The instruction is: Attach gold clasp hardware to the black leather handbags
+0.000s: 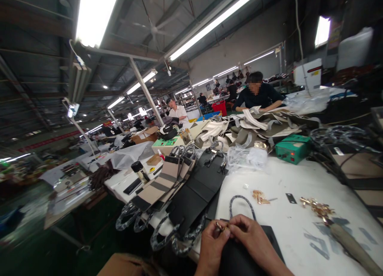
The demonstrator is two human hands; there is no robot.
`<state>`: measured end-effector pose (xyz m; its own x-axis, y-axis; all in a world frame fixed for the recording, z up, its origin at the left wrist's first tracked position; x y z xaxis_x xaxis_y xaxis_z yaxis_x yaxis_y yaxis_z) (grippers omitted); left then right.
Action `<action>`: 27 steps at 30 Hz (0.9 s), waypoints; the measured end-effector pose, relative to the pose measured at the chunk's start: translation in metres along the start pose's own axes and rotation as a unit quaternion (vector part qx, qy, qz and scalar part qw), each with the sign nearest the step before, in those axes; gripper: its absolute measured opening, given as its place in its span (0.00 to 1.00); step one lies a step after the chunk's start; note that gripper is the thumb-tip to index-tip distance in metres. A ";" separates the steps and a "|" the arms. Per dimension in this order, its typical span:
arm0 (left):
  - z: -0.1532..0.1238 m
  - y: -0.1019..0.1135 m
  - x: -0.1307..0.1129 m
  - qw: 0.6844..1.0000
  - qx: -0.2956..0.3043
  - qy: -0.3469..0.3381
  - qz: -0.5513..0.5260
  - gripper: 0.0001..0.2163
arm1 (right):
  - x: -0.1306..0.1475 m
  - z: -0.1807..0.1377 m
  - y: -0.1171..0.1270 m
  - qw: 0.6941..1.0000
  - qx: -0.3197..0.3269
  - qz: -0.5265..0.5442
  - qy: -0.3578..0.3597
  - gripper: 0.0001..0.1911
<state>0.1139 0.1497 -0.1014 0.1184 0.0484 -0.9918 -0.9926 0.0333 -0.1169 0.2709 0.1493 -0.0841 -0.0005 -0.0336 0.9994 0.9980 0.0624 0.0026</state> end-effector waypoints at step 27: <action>0.004 0.001 -0.001 0.999 -0.037 -0.018 -0.003 0.11 | 0.001 -0.002 0.000 0.986 -0.036 -0.162 0.009 0.16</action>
<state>0.1131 0.1532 -0.1005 0.1248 0.0842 -0.9886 -0.9909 -0.0406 -0.1285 0.2708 0.1469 -0.0831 -0.3188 -0.0584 0.9460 0.9478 -0.0245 0.3179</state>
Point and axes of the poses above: each hand's wrist, its own z-axis towards the middle knuckle, its own y-axis out of the back of the hand, x = y × z, the point moved 3 cm from there along z, towards the middle knuckle, and after that the axes turned 6 degrees about -x, right-handed, at the moved point
